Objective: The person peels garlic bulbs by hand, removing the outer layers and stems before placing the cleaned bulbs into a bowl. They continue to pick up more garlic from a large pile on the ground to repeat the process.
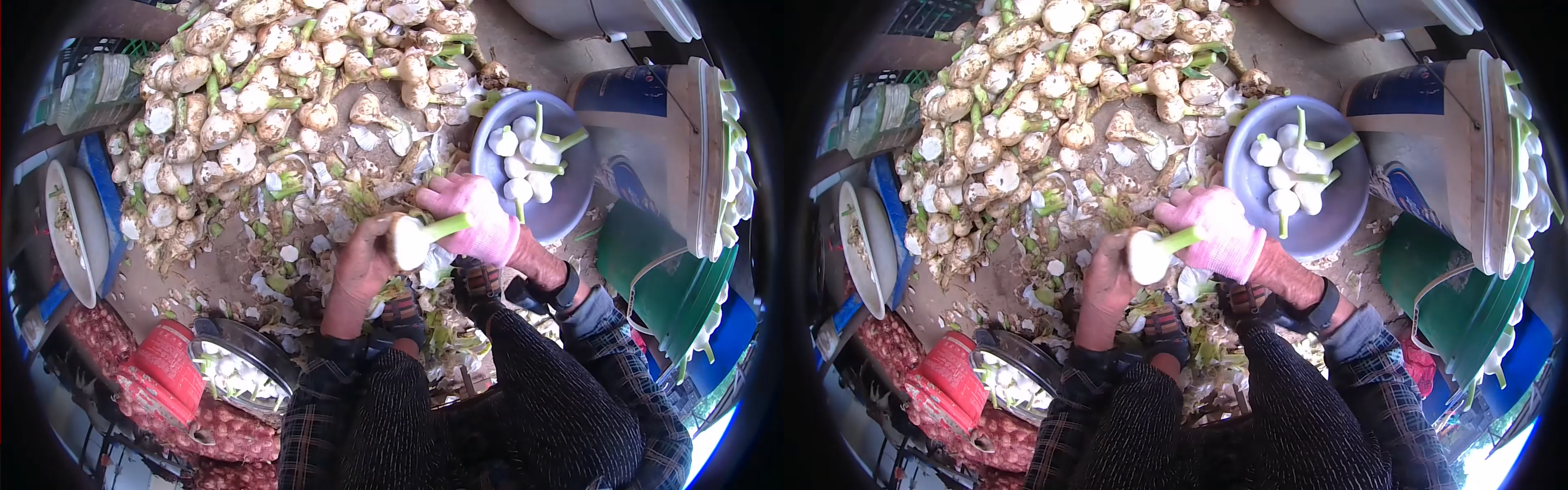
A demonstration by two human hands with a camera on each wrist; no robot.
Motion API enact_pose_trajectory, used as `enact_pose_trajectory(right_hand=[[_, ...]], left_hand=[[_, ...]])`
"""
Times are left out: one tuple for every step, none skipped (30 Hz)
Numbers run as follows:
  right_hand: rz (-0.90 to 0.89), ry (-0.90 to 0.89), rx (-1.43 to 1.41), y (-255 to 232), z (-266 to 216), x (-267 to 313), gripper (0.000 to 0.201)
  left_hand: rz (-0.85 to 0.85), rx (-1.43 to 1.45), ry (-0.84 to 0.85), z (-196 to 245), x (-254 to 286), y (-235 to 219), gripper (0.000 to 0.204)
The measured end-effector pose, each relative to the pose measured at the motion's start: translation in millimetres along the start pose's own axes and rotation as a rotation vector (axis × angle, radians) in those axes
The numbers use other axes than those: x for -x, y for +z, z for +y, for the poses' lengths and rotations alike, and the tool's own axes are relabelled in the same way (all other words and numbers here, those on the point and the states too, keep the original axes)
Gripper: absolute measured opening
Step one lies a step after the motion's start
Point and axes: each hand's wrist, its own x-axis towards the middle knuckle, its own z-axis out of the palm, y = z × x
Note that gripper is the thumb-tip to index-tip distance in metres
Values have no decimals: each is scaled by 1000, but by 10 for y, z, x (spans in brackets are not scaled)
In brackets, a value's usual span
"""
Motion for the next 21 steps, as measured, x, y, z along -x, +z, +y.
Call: enact_pose_trajectory(right_hand=[[38, -90, 304, 30, 33, -47, 18], [58, -115, 280, 12, 60, -66, 20], [54, -114, 277, -21, 67, -84, 20], [38, 41, -17, -61, 67, -99, 29], [21, 194, -309, -102, 73, -116, 37], [-44, 367, -560, -163, 112, -105, 39], [-15, 376, -743, -118, 202, -32, 41], [-72, 351, -956, -85, 247, 39, 45], [-130, 320, -1165, -49, 265, 82, 49], [-122, 312, -1216, 2, 254, 107, 50], [-113, 306, -1268, 66, 269, 133, 52], [-45, 422, -1102, 178, 256, 65, 50], [-50, 424, -1103, 159, 247, 63, 50], [-75, 377, -1212, 109, 218, 68, 53], [-100, 328, -1320, 38, 106, 10, 57], [-113, 370, -1298, 23, 85, 26, 48], [-119, 373, -1295, 11, 102, 39, 48], [-45, 41, -725, -2, 132, 53, 31], [25, -272, -146, -1, 154, 67, 21], [19, -270, -146, 48, 171, 72, 21], [-11, 66, -740, 129, 182, 74, 22]], left_hand=[[4, 0, 1, 19, -4, -15, 37], [-65, 75, 41, 42, -22, -38, 37], [-134, 151, 78, 71, -35, -27, 37], [-167, 158, 103, 102, -31, -18, 39], [-164, 162, 103, 125, -14, 5, 39], [-117, 173, 191, 154, -2, 27, 38], [-70, 184, 279, 173, 9, 34, 38], [-66, 185, 279, 191, 13, 34, 38], [-59, -35, 332, 218, 1, 39, 41], [-51, -254, 382, 237, -14, 44, 44], [-41, -474, 428, 240, -20, 46, 48], [-74, -552, 503, 228, -10, 77, 41], [-68, -550, 503, 232, -7, 105, 41], [-56, -254, 306, 256, -1, 136, 38], [-43, 41, 112, 293, -9, 160, 35], [-54, 198, -48, 279, -108, 29, 28], [-53, 204, -45, 242, -158, -92, 28], [-81, 167, -93, 255, -163, -74, 25], [-108, 131, -144, 255, -157, -53, 21], [-71, 24, -77, 240, -137, -28, 15], [-69, 28, -80, 236, -108, 81, 15]])
